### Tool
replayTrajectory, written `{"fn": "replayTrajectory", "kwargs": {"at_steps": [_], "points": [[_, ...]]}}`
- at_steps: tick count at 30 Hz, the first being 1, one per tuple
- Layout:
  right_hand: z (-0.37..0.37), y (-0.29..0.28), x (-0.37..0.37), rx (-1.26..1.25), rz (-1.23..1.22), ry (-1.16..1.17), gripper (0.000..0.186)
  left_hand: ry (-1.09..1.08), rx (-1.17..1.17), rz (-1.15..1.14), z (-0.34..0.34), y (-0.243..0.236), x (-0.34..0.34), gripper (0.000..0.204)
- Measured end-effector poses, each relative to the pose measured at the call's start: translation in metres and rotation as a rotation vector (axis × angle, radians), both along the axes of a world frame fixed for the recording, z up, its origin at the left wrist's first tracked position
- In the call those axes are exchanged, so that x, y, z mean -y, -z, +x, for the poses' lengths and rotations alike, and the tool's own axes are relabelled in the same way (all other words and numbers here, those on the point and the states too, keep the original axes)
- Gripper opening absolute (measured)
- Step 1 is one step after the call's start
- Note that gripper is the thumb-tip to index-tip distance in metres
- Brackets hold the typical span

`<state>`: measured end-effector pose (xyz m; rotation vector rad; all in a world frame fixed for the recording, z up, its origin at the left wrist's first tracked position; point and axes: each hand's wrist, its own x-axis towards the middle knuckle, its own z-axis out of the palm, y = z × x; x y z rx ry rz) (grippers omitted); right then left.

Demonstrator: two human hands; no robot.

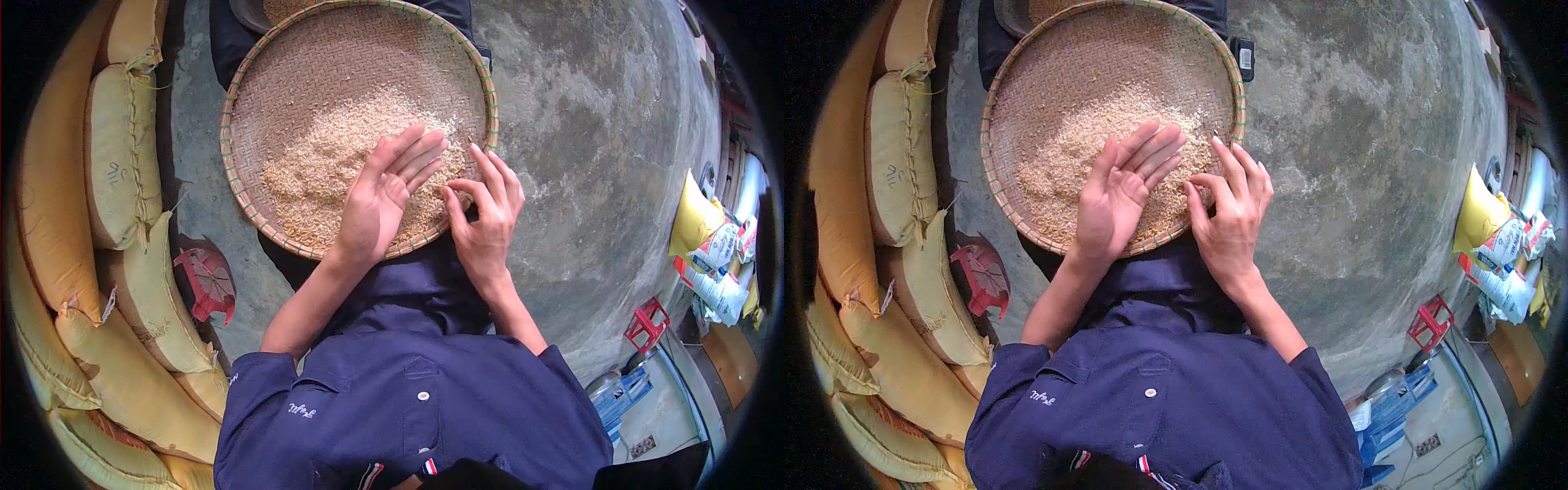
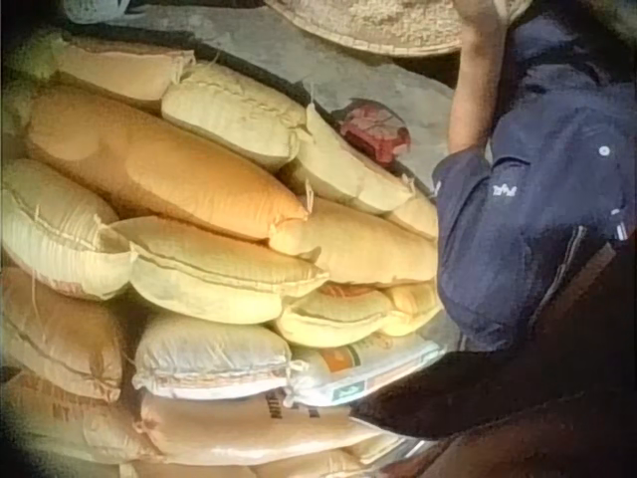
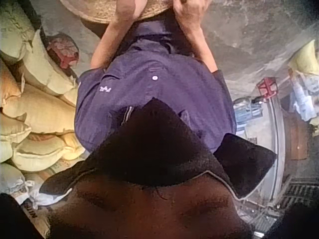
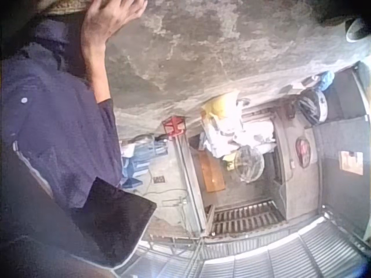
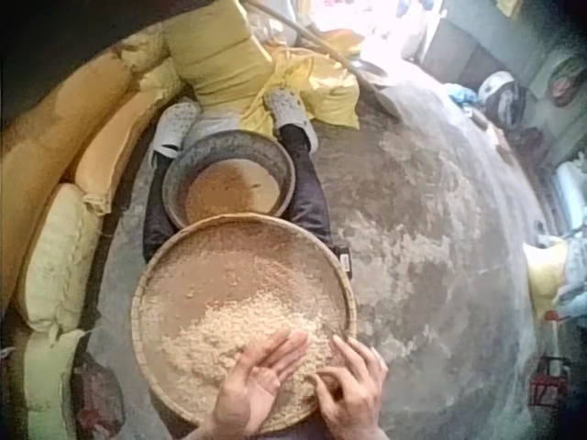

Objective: The recorder is sitting on the floor, manually sorting through rice grains in a shallow bamboo tray to remove impurities and damaged grains.

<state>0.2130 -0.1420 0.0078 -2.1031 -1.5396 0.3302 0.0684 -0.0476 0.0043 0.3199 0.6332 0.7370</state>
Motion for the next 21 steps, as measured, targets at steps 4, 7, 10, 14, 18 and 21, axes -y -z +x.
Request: {"fn": "replayTrajectory", "kwargs": {"at_steps": [4,7,10,14,18,21], "points": [[0.001,-0.008,-0.002,-0.127,0.073,0.025,0.014,0.002,0.085,-0.138,0.004,-0.002,0.001,0.068],[-0.003,-0.017,-0.007,-0.136,0.144,-0.012,0.015,0.09,0.131,-0.209,0.005,-0.005,0.001,0.072],[-0.008,-0.019,-0.012,-0.145,0.195,-0.035,0.016,0.13,0.215,-0.294,0.007,-0.005,0.001,0.078],[-0.009,-0.022,-0.01,-0.158,0.241,-0.047,0.016,0.134,0.332,-0.374,0.008,-0.003,-0.001,0.082],[-0.006,-0.022,-0.007,-0.14,0.268,0.008,0.015,0.059,0.373,-0.395,0.007,-0.007,-0.004,0.085],[-0.004,-0.021,-0.008,-0.139,0.266,0.014,0.013,0.007,0.477,-0.449,0.006,-0.005,-0.005,0.088]]}}
